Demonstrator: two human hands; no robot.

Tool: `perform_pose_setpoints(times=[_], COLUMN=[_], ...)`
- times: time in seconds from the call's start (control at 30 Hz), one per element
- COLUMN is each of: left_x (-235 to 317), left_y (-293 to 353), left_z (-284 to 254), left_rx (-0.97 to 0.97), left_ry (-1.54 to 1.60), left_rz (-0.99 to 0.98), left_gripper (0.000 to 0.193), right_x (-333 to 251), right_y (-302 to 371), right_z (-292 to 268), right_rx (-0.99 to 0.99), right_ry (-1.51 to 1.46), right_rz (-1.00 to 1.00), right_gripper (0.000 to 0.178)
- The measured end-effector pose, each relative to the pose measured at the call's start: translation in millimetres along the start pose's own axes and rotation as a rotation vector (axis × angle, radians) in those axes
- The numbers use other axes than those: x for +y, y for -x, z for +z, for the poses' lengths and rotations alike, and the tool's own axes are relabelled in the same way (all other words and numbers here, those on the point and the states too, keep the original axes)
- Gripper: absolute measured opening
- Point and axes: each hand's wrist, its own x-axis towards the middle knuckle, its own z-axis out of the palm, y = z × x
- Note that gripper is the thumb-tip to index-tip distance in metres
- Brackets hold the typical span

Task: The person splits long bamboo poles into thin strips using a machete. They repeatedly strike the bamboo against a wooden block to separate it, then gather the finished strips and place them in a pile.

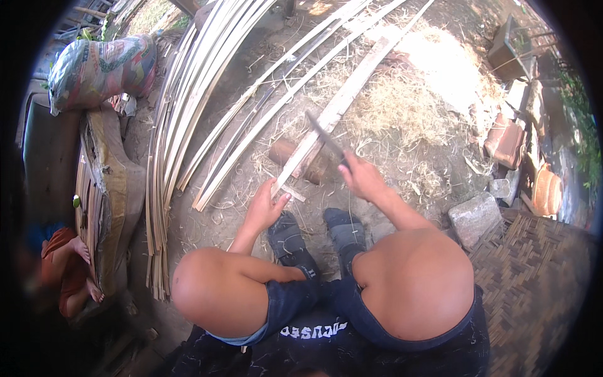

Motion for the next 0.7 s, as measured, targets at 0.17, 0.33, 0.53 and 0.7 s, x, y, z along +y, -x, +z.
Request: perform_pose_setpoints(times=[0.17,0.33,0.53,0.7], left_x=[-1.4,-39.9,-20.0,-52.5], left_y=[3.7,44.2,19.0,60.2], left_z=[-35.8,-65.0,-46.9,-66.3], left_rx=[-0.352,-0.317,-0.348,-0.337], left_ry=[-0.271,-0.089,0.04,0.027], left_rz=[-0.144,-0.201,-0.291,-0.295], left_gripper=[0.037,0.046,0.049,0.047], right_x=[14.8,105.4,20.4,47.3], right_y=[20.5,-32.9,0.3,-31.1], right_z=[9.5,-79.3,-16.2,-39.9], right_rx=[0.061,0.47,0.081,0.241], right_ry=[0.277,0.072,0.071,-0.036], right_rz=[-0.242,0.316,-0.084,0.032], right_gripper=[0.043,0.038,0.043,0.039])
